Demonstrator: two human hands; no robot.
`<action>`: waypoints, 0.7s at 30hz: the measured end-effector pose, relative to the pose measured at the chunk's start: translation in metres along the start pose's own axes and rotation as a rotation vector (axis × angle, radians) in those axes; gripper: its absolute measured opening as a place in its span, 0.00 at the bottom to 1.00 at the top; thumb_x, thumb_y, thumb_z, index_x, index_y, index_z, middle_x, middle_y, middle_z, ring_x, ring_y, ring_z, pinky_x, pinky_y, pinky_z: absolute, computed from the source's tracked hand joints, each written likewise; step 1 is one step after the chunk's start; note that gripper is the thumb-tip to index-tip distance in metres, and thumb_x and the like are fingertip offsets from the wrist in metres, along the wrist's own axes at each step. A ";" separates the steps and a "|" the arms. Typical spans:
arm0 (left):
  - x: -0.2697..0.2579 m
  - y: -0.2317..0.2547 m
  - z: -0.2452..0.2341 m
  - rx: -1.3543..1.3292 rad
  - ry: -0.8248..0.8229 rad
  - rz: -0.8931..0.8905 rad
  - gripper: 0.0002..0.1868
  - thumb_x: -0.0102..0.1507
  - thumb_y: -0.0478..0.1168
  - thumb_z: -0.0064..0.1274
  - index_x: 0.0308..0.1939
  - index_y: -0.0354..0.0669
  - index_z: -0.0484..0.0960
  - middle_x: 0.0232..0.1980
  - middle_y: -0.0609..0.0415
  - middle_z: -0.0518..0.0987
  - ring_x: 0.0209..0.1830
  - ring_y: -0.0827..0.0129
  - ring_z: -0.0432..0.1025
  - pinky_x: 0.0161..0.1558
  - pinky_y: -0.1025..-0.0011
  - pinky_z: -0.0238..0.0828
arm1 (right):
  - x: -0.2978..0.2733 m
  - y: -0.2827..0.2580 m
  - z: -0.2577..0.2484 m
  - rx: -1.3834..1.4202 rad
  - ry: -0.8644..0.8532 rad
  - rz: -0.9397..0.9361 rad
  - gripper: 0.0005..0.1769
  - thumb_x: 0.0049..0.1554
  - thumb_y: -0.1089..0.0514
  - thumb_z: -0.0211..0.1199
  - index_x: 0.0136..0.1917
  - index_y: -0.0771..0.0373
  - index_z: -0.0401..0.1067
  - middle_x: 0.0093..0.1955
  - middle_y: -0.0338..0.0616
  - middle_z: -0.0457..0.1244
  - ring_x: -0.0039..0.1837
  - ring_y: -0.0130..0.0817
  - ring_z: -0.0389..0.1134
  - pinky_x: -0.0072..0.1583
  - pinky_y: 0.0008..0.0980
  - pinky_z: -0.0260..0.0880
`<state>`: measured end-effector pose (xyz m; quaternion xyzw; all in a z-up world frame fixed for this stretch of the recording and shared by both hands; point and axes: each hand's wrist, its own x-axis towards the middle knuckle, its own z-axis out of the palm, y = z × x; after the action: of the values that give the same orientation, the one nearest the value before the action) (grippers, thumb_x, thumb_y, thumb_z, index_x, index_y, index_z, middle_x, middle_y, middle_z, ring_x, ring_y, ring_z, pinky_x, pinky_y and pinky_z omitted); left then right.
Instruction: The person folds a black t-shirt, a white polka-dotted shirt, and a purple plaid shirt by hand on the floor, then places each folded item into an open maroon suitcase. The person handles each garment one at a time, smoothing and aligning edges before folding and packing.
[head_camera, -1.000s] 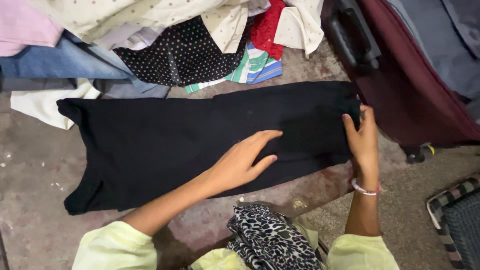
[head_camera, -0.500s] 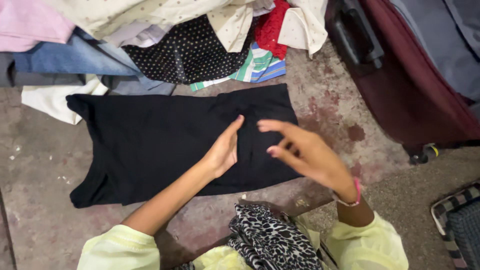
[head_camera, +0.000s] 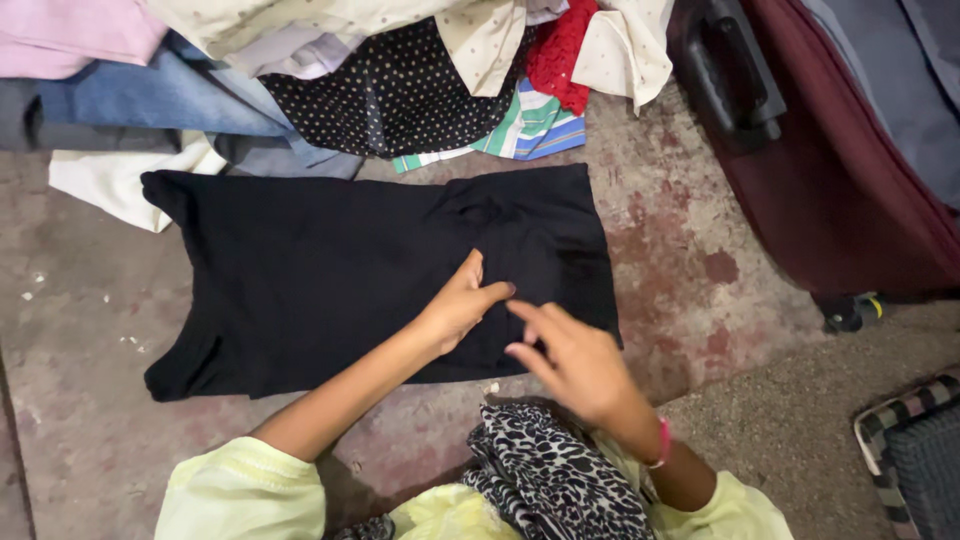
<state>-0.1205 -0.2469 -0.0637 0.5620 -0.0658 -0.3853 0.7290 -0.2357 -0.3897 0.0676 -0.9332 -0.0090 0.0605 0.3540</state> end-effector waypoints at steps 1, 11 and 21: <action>0.002 -0.007 -0.002 -0.020 -0.006 0.018 0.34 0.57 0.35 0.52 0.68 0.34 0.64 0.67 0.45 0.71 0.65 0.68 0.65 0.59 0.75 0.64 | 0.001 -0.004 0.006 0.011 -0.016 -0.075 0.26 0.57 0.52 0.66 0.68 0.56 0.68 0.43 0.43 0.65 0.36 0.39 0.67 0.39 0.36 0.68; 0.015 -0.041 -0.018 0.024 0.053 -0.083 0.48 0.63 0.32 0.58 0.77 0.33 0.40 0.82 0.42 0.44 0.81 0.65 0.35 0.76 0.71 0.37 | 0.001 -0.017 -0.021 0.209 -0.229 -0.131 0.19 0.60 0.55 0.62 0.65 0.55 0.74 0.43 0.42 0.66 0.41 0.35 0.72 0.43 0.34 0.73; 0.015 -0.033 -0.017 -0.051 0.071 -0.171 0.52 0.58 0.32 0.49 0.81 0.37 0.38 0.84 0.44 0.41 0.83 0.64 0.35 0.73 0.72 0.36 | 0.138 0.024 -0.027 -0.167 0.128 -0.193 0.21 0.58 0.46 0.67 0.58 0.63 0.75 0.45 0.47 0.70 0.42 0.43 0.72 0.44 0.40 0.70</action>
<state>-0.1171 -0.2462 -0.1030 0.5602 0.0183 -0.4276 0.7093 -0.0960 -0.4171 0.0568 -0.9562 -0.0810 -0.0342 0.2791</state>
